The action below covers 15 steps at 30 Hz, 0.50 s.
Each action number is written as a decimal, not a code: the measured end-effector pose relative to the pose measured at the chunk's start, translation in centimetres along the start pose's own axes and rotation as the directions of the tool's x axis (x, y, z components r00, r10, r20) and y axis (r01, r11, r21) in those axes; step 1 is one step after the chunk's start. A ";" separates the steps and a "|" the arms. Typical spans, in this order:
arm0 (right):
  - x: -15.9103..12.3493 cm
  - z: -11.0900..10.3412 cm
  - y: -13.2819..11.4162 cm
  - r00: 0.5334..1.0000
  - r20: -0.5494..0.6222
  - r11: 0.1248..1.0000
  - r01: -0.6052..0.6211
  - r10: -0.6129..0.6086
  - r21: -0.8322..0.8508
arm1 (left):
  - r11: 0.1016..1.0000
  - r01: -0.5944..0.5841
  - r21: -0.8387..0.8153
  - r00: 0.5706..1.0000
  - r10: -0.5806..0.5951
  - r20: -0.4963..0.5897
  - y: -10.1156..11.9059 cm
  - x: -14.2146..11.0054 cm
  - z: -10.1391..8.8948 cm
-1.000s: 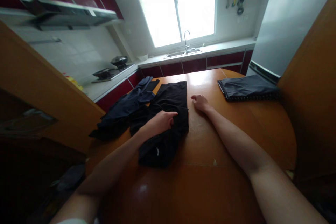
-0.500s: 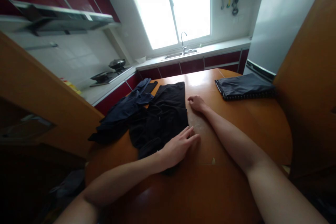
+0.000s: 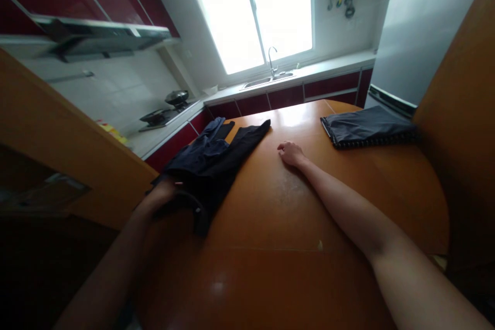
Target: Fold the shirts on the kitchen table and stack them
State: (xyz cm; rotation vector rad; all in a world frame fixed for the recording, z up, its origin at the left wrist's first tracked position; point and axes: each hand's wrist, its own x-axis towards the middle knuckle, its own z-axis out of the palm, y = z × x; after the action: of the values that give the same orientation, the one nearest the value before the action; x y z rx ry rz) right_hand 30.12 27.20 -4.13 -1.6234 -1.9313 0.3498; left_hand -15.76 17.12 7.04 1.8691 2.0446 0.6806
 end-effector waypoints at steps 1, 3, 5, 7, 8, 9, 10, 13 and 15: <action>0.1 0.1 -0.2 1.000 0.000 1.000 -0.008 0.008 -0.011 | 1.000 0.019 0.003 0.998 -0.019 0.054 -0.8 0.2 0.0; 0.4 0.4 -0.8 1.000 0.002 0.999 -0.017 0.017 -0.038 | 0.999 -0.007 -0.034 0.998 0.009 0.068 -1.3 0.6 0.7; 0.8 0.7 -1.5 1.000 0.007 0.998 -0.011 0.012 -0.066 | 0.994 -0.078 -0.075 0.997 0.079 0.013 -0.8 1.3 1.8; 1.2 1.1 -2.6 1.000 0.017 0.996 0.014 -0.013 -0.086 | 0.978 -0.202 -0.050 0.978 0.204 0.045 -0.2 2.0 3.0; 1.4 1.4 -3.2 0.999 0.024 0.995 0.035 -0.033 -0.091 | 0.961 -0.277 -0.006 0.956 0.276 0.102 0.0 2.3 3.6; 1.5 1.7 -4.0 0.998 0.035 0.994 0.060 -0.057 -0.093 | 0.936 -0.346 0.055 0.929 0.334 0.159 0.1 2.4 4.2; 1.6 2.2 -4.8 0.995 0.044 0.991 0.095 -0.091 -0.091 | 0.908 -0.401 0.122 0.905 0.372 0.206 0.1 2.4 4.7; 1.4 3.9 -7.7 0.958 0.057 0.956 0.284 -0.281 -0.066 | 0.833 -0.471 0.290 0.878 0.413 0.241 0.0 1.9 5.7; 1.0 5.2 -9.7 0.896 0.045 0.895 0.444 -0.442 -0.050 | 0.795 -0.491 0.356 0.871 0.451 0.196 0.1 1.4 5.8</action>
State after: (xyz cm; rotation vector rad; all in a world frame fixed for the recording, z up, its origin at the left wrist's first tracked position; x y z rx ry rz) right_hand 19.16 26.91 -2.67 -1.1615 -2.2811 0.1332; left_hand -12.82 19.34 2.30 2.6396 1.7474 0.2654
